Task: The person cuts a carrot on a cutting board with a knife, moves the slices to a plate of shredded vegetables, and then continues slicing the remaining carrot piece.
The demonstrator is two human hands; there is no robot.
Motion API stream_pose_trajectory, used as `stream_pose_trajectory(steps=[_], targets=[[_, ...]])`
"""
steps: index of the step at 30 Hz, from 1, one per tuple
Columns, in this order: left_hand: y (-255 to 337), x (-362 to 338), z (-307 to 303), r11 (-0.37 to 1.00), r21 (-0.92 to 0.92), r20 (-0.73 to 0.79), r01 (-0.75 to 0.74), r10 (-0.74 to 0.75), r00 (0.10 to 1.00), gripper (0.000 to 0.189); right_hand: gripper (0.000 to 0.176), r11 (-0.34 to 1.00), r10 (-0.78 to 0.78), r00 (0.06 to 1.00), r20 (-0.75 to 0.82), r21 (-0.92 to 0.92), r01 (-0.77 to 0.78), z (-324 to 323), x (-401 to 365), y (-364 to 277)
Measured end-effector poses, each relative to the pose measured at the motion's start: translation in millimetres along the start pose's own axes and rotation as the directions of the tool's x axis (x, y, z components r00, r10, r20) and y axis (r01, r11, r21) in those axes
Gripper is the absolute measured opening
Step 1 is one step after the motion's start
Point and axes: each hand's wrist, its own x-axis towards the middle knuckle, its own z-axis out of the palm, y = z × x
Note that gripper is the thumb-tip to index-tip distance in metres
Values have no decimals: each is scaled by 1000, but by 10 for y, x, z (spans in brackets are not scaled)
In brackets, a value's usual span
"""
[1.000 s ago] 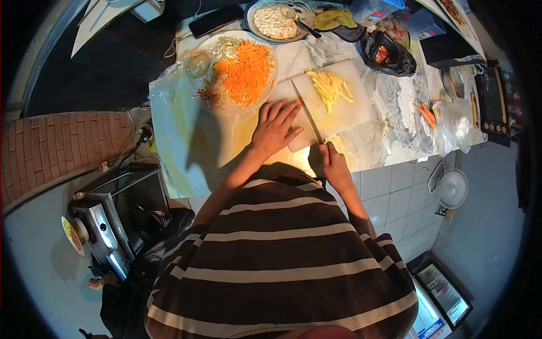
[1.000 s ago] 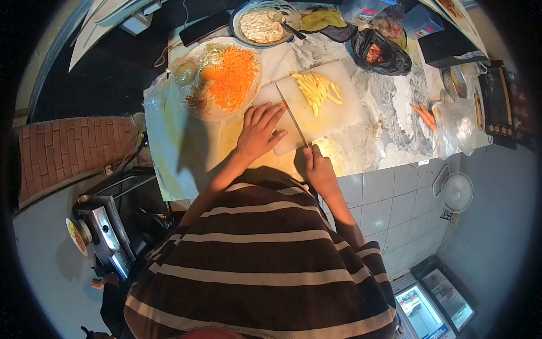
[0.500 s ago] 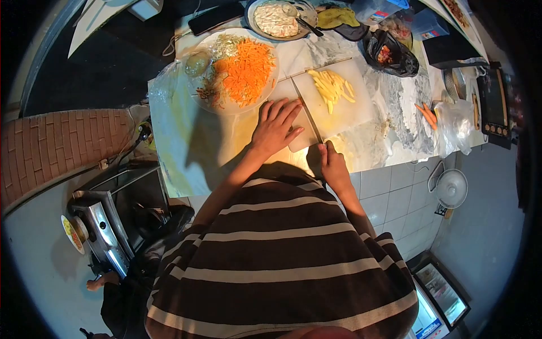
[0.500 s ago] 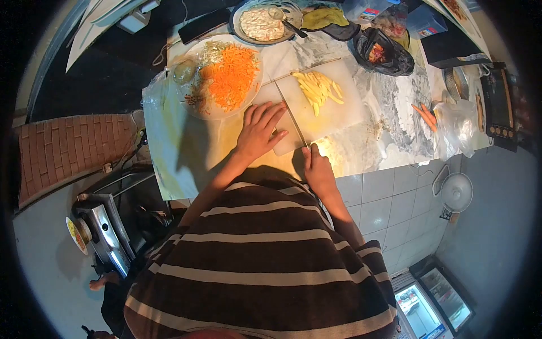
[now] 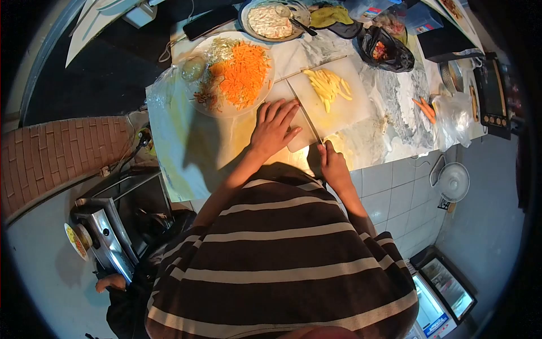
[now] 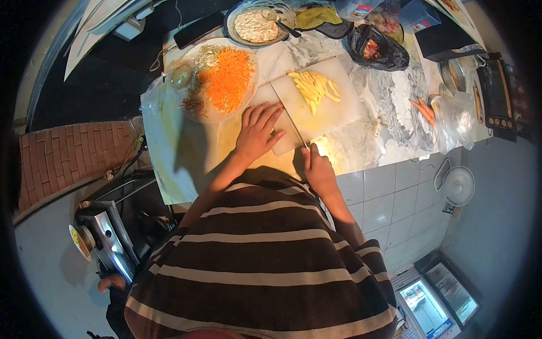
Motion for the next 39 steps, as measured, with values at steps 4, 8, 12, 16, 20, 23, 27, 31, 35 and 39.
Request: stream_pose_trajectory(steps=[4,8,12,16,20,23,27,31,35,39], targets=[[-5,-4,2,1000,-7,-2,5,-5,1000,58,35,999,-34,999,-5,5,34,20,31,92],[-9,-8,3,1000,-24,-9,9,-9,1000,58,37,999,-39,999,18,22,38,-22,64,142],[-2,-16,2,1000,-16,-9,11,-12,1000,58,37,999,-50,999,-2,-13,50,-5,68,183],[-1,-8,2,1000,-11,-9,12,-12,1000,58,36,998,-64,998,1,-6,64,-23,70,154],[-4,-8,7,1000,-17,-8,11,-12,1000,58,36,998,-55,998,-21,-20,55,-21,51,141],[6,-7,2,1000,-14,-4,14,-14,1000,58,36,997,-61,998,-11,-45,60,-25,61,156],[2,-6,-10,1000,-21,-7,12,-12,1000,57,36,996,-77,996,-43,-51,75,-2,59,179],[11,-3,-23,1000,-20,1,15,-15,1000,57,35,998,-66,998,-16,-27,65,-20,51,171],[3,-2,-28,1000,-17,-4,13,-13,1000,56,35,996,-74,997,-36,-45,72,2,48,173],[16,-11,-31,1000,-10,-12,15,-15,1000,54,38,998,-43,999,-32,37,44,-16,64,170]])
